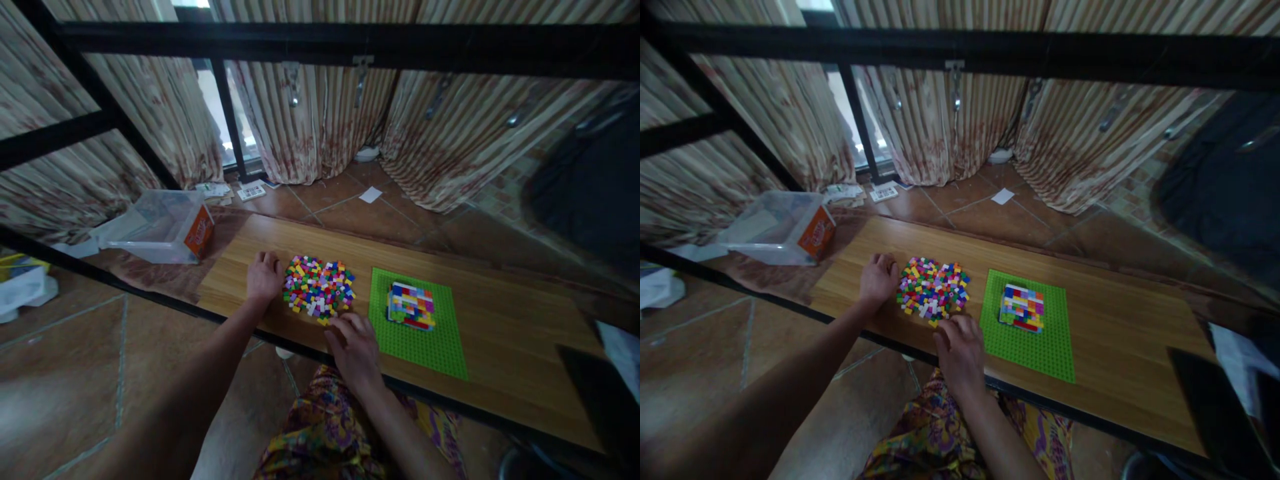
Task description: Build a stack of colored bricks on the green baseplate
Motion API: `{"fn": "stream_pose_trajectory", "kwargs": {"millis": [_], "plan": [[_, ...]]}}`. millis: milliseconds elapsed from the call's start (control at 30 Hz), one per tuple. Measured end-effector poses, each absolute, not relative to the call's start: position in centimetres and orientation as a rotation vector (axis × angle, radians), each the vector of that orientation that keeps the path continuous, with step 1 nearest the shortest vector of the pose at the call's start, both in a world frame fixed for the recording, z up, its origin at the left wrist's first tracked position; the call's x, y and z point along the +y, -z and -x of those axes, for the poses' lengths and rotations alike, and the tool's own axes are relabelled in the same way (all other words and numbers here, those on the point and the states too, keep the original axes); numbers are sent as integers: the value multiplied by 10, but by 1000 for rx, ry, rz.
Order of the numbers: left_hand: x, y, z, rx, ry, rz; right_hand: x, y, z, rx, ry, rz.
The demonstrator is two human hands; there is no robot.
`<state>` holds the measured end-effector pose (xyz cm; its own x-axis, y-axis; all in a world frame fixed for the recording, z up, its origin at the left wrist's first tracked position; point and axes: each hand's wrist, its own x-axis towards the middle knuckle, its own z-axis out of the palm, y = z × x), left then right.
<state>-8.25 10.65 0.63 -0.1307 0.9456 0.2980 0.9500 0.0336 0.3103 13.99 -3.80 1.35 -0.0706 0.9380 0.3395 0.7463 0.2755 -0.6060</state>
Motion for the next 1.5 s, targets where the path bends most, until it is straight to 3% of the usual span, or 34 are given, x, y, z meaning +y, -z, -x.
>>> {"fn": "stream_pose_trajectory", "kwargs": {"millis": [633, 1233, 1500], "plan": [[104, -9, 79, -2272, 697, 2083, -8, -3, -153, -1890, -50, 1498], [104, -10, 79, -2292, 700, 2086, -16, 4, -125, -2005, -152, 1456], [106, -5, 85, -2252, 728, 2058, -29, -17, -125, -1854, -286, 1476]]}}
